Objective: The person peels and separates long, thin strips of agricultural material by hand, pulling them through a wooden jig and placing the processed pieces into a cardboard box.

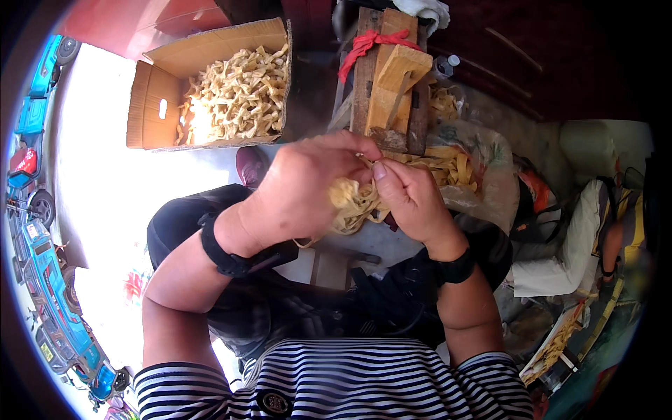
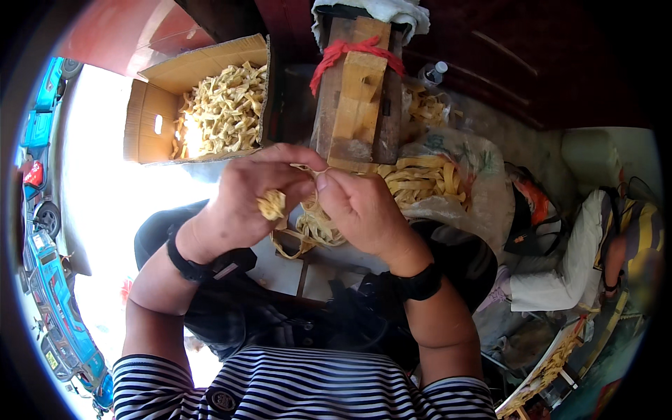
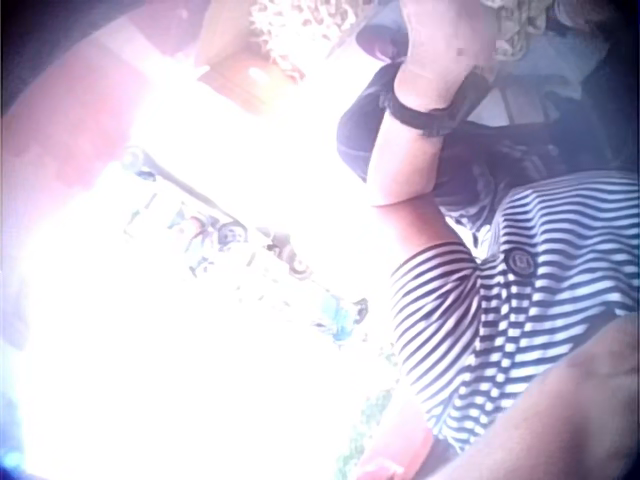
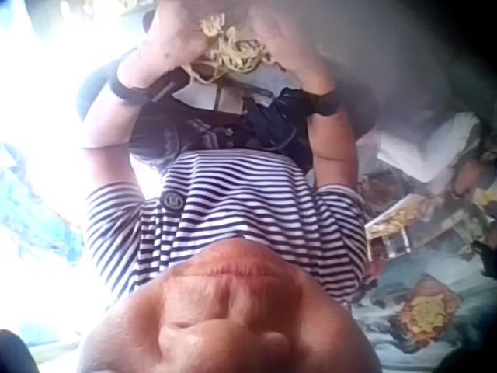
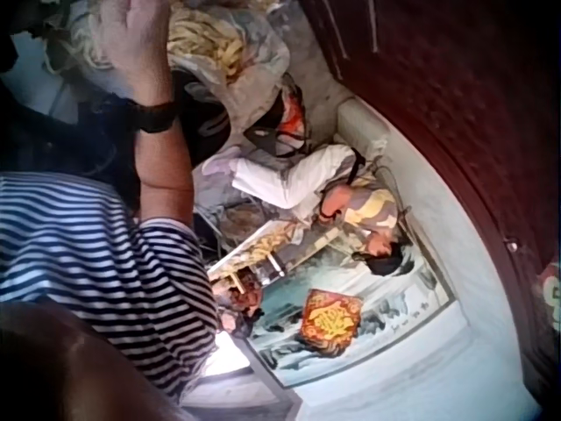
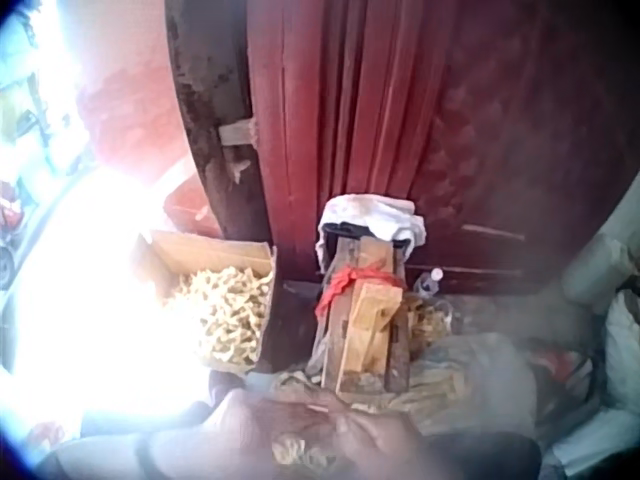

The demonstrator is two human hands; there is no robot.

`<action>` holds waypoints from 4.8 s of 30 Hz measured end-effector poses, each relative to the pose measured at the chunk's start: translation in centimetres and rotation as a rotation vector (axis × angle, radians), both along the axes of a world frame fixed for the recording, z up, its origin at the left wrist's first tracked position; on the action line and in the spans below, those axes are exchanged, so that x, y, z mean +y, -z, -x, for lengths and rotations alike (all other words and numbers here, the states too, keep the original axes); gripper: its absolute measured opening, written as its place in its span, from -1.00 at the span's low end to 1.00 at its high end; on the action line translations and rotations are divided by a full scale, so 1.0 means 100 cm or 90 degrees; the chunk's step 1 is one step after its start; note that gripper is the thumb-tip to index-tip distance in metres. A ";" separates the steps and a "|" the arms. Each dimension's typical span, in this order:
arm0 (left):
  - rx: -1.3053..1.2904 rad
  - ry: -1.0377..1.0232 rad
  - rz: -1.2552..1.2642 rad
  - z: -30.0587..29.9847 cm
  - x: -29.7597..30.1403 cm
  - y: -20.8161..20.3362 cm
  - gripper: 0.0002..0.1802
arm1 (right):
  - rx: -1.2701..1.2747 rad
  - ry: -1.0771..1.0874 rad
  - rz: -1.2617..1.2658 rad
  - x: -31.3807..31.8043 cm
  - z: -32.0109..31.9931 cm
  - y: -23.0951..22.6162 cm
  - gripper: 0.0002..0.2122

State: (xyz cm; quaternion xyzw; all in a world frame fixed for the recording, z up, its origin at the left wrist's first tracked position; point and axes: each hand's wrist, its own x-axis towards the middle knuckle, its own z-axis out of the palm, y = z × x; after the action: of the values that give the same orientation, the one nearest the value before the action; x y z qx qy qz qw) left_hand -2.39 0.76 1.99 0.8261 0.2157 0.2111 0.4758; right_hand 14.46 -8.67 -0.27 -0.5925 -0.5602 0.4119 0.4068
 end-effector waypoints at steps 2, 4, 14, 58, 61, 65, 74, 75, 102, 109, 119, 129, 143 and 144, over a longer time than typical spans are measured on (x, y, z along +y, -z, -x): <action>-0.098 -0.063 0.156 0.004 0.011 -0.013 -0.92 | 0.343 -0.028 0.168 -0.008 -0.008 0.000 -0.68; -0.200 -0.161 0.279 0.007 0.019 -0.013 -0.83 | 0.569 -0.031 0.255 -0.013 -0.015 0.001 -0.66; -0.040 -0.094 0.471 0.005 0.017 0.002 -0.52 | 0.553 0.127 0.224 0.002 0.007 -0.005 -0.65; 0.112 0.167 0.437 -0.006 0.000 -0.010 -0.84 | 0.146 0.101 -0.083 0.007 -0.013 0.014 -0.90; -0.007 0.065 -0.273 -0.008 0.007 0.016 -0.83 | 0.517 0.140 0.232 0.012 0.001 0.001 -0.92; 0.031 0.049 -0.413 -0.004 0.005 0.017 -0.66 | 0.816 -0.019 0.373 0.003 -0.010 0.031 -0.89; 0.063 -0.067 -0.209 -0.002 0.004 0.014 -0.69 | 0.288 0.186 -0.039 0.001 0.010 0.011 -0.87; 0.087 -0.037 -0.181 -0.001 0.006 0.015 -0.69 | 0.239 0.171 0.006 -0.001 0.007 0.007 -0.85; -0.092 -0.107 0.555 -0.012 0.010 0.010 -0.82 | 0.480 0.143 0.201 -0.003 -0.014 0.001 -0.81; 0.026 -0.151 0.374 -0.054 0.029 0.038 -0.88 | -0.121 0.355 0.022 0.022 -0.045 0.045 -0.79; 0.100 -0.284 0.383 -0.039 0.036 0.048 -0.71 | -0.101 0.325 -0.126 0.022 -0.029 0.032 -0.88; 0.108 0.090 0.581 -0.020 -0.028 0.026 -0.68 | -0.016 0.059 -0.283 0.006 -0.012 0.004 -0.90; -0.023 0.143 -0.397 0.002 0.019 0.017 -0.70 | 0.687 -0.036 0.347 0.009 -0.004 0.016 -0.83; -0.036 0.141 -0.405 0.001 0.020 0.018 -0.70 | 0.750 -0.059 0.337 0.007 -0.003 0.023 -0.83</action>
State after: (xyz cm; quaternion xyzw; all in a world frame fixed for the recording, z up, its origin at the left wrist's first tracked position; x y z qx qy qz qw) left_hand -2.47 2.73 0.18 0.9455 0.0344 0.2376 0.2199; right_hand 14.77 -7.98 -2.61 -0.3227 -0.1475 0.8094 0.4680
